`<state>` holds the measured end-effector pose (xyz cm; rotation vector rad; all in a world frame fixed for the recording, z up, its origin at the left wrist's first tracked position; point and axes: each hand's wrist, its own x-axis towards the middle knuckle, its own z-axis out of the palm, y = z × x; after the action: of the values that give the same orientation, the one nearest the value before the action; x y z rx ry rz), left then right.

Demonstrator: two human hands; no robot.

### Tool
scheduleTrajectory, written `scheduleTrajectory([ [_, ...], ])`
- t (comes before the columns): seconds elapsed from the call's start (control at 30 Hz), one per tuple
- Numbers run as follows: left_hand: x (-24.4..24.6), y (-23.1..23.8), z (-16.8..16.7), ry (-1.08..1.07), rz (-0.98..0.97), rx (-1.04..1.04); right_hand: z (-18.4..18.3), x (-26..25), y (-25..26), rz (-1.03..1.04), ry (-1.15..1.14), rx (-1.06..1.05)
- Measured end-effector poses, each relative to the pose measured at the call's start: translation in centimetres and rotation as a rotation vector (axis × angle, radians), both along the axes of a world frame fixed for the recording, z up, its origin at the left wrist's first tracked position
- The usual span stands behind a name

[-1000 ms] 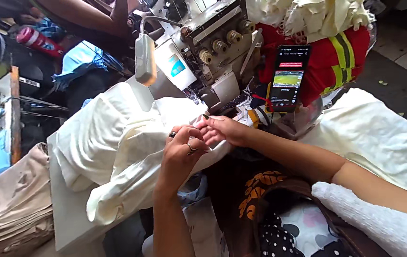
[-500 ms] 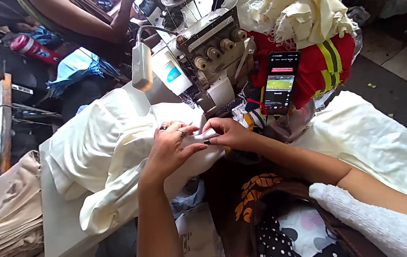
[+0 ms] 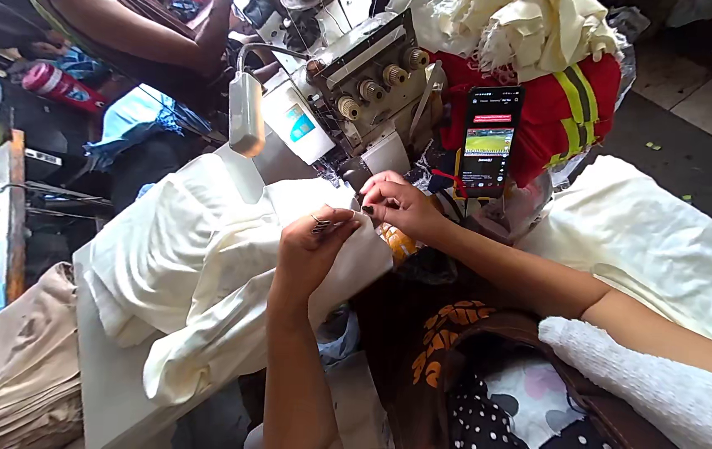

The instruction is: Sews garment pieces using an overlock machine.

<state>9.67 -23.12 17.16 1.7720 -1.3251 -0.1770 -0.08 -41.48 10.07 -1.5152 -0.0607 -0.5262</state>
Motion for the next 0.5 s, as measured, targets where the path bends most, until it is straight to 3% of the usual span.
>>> scheduleTrajectory([
  [0.1,0.7,-0.8,-0.4,-0.019,0.042,-0.079,-1.7,1.7,-0.2,0.013,0.031,0.002],
  [0.27,3.2,-0.9,-4.0,0.003,0.216,-0.058,-3.3,2.1,0.6,0.177,0.106,0.173],
  [0.5,3.8,-0.2,-3.0,0.268,-0.058,-0.088,-3.0,2.3,1.2,0.158,0.036,0.155],
])
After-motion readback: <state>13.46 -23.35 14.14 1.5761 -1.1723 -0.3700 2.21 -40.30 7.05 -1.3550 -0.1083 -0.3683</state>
